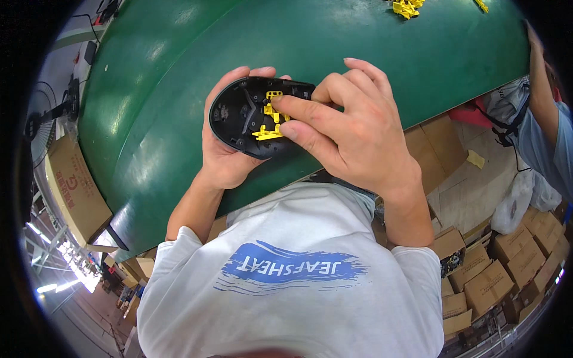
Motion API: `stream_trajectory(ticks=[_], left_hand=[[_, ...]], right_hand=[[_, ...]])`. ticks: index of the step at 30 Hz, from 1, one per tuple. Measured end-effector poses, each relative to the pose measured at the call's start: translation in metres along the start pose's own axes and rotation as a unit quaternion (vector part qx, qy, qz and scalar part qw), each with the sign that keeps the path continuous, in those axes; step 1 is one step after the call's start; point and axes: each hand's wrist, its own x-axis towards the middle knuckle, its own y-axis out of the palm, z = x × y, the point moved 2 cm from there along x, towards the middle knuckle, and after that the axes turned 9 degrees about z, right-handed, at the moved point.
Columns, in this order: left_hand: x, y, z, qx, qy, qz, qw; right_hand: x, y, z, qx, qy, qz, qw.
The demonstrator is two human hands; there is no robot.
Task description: Manually assemble yellow plastic components into a black plastic casing on an assembly line.
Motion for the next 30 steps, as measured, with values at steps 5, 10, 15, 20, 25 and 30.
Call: stream_trajectory(ticks=[5, 10, 15, 20, 25, 30], left_hand=[[-0.003, 0.000, -0.003, 0.022, -0.019, -0.019, 0.999], [-0.006, -0.005, -0.014, -0.009, -0.078, -0.066, 0.995], [-0.024, -0.030, -0.037, -0.028, -0.045, -0.134, 0.990], [-0.126, -0.120, -0.119, -0.048, -0.051, -0.244, 0.967], [-0.354, -0.180, -0.215, -0.109, 0.002, -0.368, 0.923], [-0.542, -0.121, -0.247, -0.073, 0.074, -0.513, 0.852]], right_hand=[[0.001, 0.010, -0.004, 0.023, 0.013, 0.016, 1.000], [0.006, 0.016, -0.011, 0.088, -0.021, 0.024, 0.996], [0.011, 0.008, -0.031, 0.145, -0.090, -0.052, 0.984], [-0.008, -0.028, -0.083, -0.009, 0.125, -0.134, 0.983], [-0.006, -0.047, -0.128, -0.095, 0.213, -0.139, 0.962], [-0.008, -0.040, -0.148, -0.077, 0.211, -0.103, 0.969]])
